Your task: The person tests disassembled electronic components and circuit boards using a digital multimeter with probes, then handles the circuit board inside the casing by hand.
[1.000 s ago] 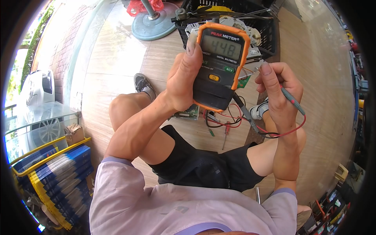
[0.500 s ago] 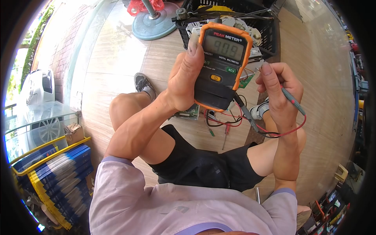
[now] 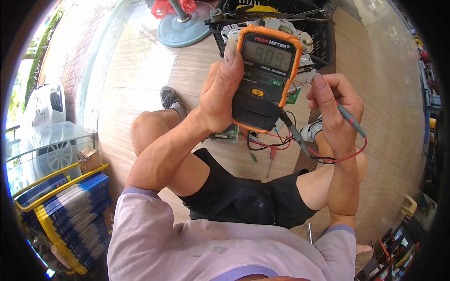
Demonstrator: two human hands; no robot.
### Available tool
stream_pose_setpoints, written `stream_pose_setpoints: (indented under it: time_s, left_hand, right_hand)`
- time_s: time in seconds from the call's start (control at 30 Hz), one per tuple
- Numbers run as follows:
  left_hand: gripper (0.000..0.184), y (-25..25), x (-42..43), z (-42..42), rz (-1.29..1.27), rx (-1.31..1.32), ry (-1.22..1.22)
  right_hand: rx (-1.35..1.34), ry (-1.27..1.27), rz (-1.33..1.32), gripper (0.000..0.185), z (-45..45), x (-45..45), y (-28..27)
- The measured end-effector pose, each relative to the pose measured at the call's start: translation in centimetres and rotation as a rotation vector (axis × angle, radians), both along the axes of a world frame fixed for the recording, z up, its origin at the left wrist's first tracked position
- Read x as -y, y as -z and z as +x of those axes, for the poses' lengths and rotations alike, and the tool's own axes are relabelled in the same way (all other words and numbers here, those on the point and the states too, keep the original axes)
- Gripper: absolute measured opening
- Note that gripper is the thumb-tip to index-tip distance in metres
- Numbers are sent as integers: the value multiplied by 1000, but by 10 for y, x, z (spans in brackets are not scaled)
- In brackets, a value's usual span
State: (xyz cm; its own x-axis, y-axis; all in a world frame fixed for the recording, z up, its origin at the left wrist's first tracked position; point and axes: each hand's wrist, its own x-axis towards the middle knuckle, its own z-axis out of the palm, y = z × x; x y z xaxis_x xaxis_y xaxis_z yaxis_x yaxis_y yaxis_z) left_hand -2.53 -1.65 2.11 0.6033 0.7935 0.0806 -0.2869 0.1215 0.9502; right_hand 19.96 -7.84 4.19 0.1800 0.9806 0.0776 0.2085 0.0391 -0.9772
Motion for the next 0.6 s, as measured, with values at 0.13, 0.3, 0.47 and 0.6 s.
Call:
stream_pose_setpoints:
  time_s: [0.13,0.3,0.47,0.6]
  left_hand:
    - [89,1,0,-2,-9,1,12]
    - [91,2,0,0,-59,28,-9]
    - [85,-1,4,-5,-192,221,-49]
    - [81,0,2,-5,-252,389,-68]
  right_hand:
    - [12,-11,-2,26,1,0,0]
    - [-26,23,82,27,1,0,3]
    - [28,252,133,46,9,-1,-9]
    - [-29,129,93,50,10,-12,5]
